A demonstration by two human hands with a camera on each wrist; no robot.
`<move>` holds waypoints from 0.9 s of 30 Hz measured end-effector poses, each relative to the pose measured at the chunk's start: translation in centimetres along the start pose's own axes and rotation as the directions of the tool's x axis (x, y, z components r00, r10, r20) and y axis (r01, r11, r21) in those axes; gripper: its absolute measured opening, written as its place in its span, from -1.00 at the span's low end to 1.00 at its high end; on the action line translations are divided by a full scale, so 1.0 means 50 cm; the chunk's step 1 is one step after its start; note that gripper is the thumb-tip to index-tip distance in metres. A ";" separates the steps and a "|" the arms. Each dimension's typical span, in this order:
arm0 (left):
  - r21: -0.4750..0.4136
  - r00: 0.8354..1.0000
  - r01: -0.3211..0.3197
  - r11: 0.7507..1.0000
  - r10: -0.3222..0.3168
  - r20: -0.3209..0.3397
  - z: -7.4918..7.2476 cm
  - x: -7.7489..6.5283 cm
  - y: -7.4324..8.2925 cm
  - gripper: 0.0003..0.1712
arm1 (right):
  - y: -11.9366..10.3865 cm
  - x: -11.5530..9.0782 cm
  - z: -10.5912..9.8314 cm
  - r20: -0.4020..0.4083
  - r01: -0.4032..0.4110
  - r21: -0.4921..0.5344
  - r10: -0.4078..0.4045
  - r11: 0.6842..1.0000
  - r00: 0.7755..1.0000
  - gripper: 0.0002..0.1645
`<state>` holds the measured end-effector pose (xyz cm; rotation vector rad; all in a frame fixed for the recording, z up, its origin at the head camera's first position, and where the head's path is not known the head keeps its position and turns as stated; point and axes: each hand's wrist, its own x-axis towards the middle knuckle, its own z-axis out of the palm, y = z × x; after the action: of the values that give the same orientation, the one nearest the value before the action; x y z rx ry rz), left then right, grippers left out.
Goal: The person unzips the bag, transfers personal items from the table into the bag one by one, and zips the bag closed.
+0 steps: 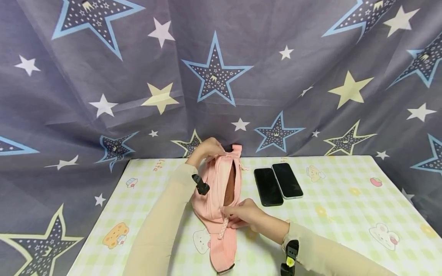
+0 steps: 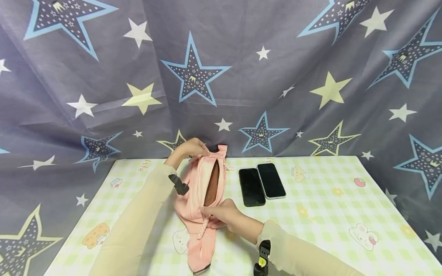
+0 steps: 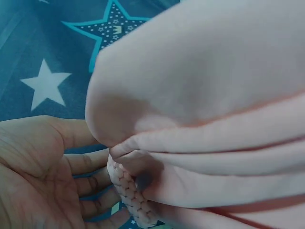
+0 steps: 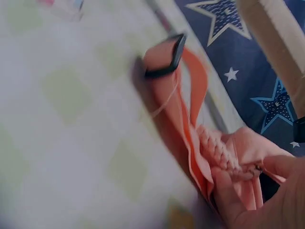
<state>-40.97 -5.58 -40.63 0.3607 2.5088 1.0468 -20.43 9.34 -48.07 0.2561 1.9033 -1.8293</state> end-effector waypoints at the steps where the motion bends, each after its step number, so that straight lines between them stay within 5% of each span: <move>1: -0.004 1.000 0.004 1.000 -0.004 0.010 0.000 0.001 0.000 -0.75 | -0.001 -0.001 0.000 -0.007 -0.013 0.022 0.013 1.000 1.000 -0.68; 5: -0.026 0.999 0.019 0.999 -0.018 0.044 -0.001 0.005 -0.001 -0.65 | -0.003 -0.006 0.002 -0.039 -0.056 0.078 0.059 0.995 0.998 -0.68; 10: -0.021 0.999 0.045 0.999 -0.044 0.023 -0.002 0.004 -0.002 -0.81 | -0.006 -0.004 0.004 -0.068 -0.067 0.099 0.074 0.993 0.995 -0.69; 19: -0.006 0.996 0.084 0.996 -0.084 -0.019 0.007 0.005 -0.008 -0.52 | -0.021 0.004 0.014 -0.067 -0.065 0.158 0.077 0.985 0.995 -0.75; 27: -0.090 0.990 0.136 0.987 -0.138 -0.024 0.006 0.000 0.001 -0.63 | -0.019 0.019 0.025 -0.070 -0.077 0.151 0.089 0.986 0.994 -0.80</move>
<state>-40.82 -5.34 -40.79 0.1456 2.4643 1.1104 -21.40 7.87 -47.66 0.4546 1.7800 -1.9317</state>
